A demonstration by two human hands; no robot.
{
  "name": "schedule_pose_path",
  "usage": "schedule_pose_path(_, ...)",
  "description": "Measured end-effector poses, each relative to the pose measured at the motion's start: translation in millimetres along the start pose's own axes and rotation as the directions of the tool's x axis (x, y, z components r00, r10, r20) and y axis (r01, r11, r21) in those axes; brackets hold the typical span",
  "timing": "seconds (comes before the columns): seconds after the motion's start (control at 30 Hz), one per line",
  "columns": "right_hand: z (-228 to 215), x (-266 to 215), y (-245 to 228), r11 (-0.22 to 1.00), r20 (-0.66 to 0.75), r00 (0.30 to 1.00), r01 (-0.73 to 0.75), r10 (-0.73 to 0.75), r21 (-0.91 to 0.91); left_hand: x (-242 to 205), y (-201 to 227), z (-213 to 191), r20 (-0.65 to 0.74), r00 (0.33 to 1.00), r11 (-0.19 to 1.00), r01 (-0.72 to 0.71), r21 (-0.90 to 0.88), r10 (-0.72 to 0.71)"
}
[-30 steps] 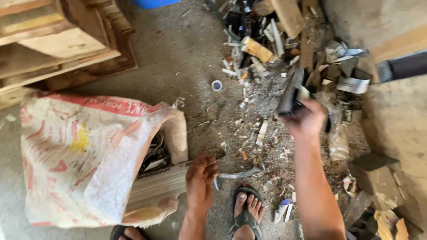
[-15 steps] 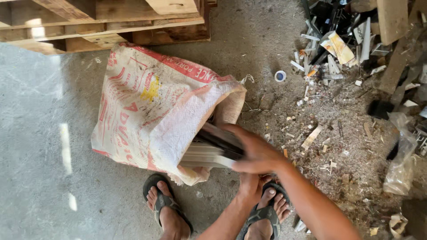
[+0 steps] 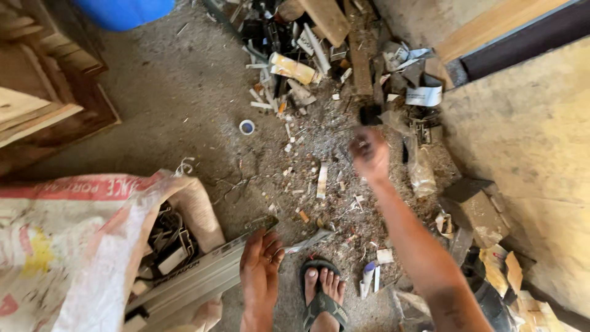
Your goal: The person sorts through a pile of mixed scrap materials on the floor, picking up metal pieces, plastic fragments, and small hardware items. They place selected items into a large woven sack and use a wooden stick to push debris aside.
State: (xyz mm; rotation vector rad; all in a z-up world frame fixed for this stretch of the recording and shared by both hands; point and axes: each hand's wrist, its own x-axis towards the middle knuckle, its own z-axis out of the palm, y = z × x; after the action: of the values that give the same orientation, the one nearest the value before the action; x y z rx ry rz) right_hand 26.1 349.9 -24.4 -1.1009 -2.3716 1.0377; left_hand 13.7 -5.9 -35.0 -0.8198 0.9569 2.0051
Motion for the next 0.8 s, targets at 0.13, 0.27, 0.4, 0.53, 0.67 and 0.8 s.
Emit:
schedule_pose_path(0.13,-45.0,71.2,30.7,0.833,0.145,0.977,0.211,-0.158,-0.511,5.6,-3.5,12.1,0.019,1.0,0.998,0.014,0.059,-0.015)
schedule_pose_path(0.27,-54.7,66.9,-7.5,0.708,0.149,0.977,-0.004,0.154,-0.706,10.4,5.8,23.0,0.074,0.995,0.989,-0.07,0.129,0.061)
schedule_pose_path(0.4,-49.3,2.3,-38.9,0.896,0.102,0.992,0.109,-0.072,-0.429,12.5,10.6,58.7,0.126,0.987,0.931,-0.139,0.339,0.102)
schedule_pose_path(0.53,-33.4,-69.7,-44.9,0.845,0.251,0.824,0.421,-0.509,0.33,23.1,3.7,113.2,0.245,0.948,0.959,0.143,0.243,-0.204)
schedule_pose_path(0.67,-64.7,-39.8,5.5,0.966,0.035,0.966,0.256,-0.258,0.038,23.4,6.2,133.5,0.383,0.893,0.955,0.141,0.261,-0.237)
schedule_pose_path(0.8,-119.1,11.3,87.0,0.612,-0.27,0.962,-0.195,-0.031,-0.766,18.4,11.8,116.1,0.298,0.936,0.957,0.108,0.269,-0.189)
